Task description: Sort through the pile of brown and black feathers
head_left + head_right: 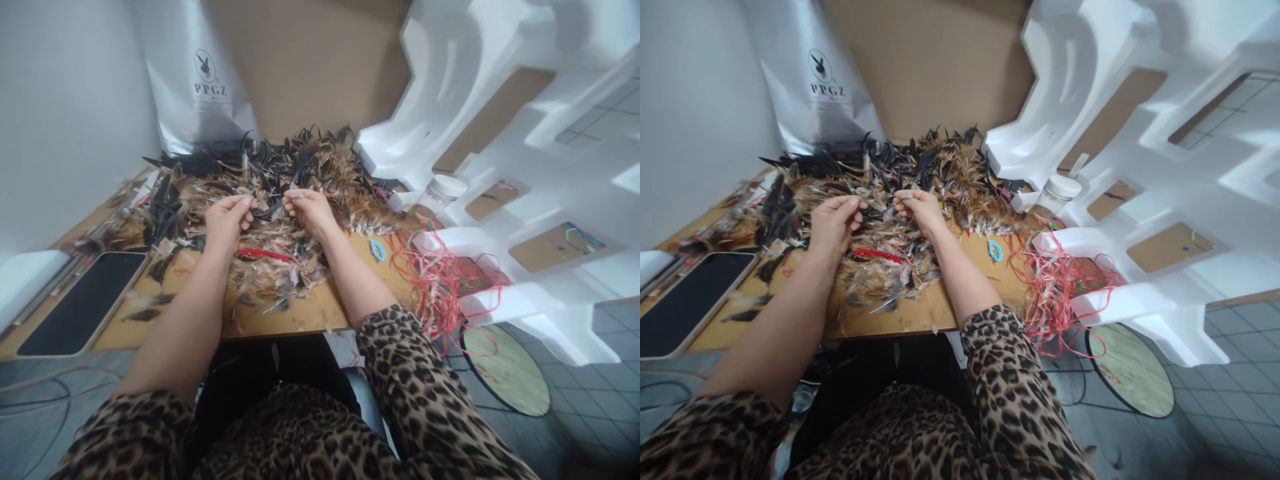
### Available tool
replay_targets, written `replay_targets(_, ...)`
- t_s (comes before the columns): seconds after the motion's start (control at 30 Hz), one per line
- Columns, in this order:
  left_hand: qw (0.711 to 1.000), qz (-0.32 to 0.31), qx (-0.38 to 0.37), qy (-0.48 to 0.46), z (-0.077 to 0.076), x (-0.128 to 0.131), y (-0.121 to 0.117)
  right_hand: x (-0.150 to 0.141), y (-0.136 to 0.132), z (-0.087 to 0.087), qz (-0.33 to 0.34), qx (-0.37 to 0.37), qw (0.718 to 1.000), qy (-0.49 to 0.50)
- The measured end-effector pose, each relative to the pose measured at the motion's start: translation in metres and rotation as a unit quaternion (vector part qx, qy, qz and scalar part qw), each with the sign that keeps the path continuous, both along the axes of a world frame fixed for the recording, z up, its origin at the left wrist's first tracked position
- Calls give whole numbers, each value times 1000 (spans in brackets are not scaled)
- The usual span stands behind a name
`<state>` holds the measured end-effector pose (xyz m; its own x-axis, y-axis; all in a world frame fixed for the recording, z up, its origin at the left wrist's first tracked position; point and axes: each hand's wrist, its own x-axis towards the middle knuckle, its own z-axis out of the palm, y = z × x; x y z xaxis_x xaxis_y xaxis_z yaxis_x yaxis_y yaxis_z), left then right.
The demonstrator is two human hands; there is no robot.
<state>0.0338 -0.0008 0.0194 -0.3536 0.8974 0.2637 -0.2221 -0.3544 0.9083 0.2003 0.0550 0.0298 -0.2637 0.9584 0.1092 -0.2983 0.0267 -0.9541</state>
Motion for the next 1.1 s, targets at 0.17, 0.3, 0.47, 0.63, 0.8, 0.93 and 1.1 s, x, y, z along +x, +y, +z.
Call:
replay_targets(0.17,991,-120,-54,-10,3,4,-5,-1,-2,4,7,-2,999,37)
replay_targets(0.3,980,-159,-117,-29,0,2,-4,-4,-5,4,-3,-2,999,41)
replay_targets(0.47,961,-217,-155,-72,0,0,-4,-6,-8,6,-9,-2,999,53)
replay_targets(0.63,936,-272,-194,-113,4,-2,-7,-9,-11,5,3,2,998,62)
replay_targets(0.8,919,-313,-212,-112,3,-4,-8,-11,-11,0,-1,24,999,39)
replay_targets(0.93,908,-335,-223,-114,2,-4,-9,-11,-7,-8,-2,69,997,20)
replay_targets(1.1,896,-355,-240,-117,1,-1,-11,-11,-7,-12,-10,131,991,-13)
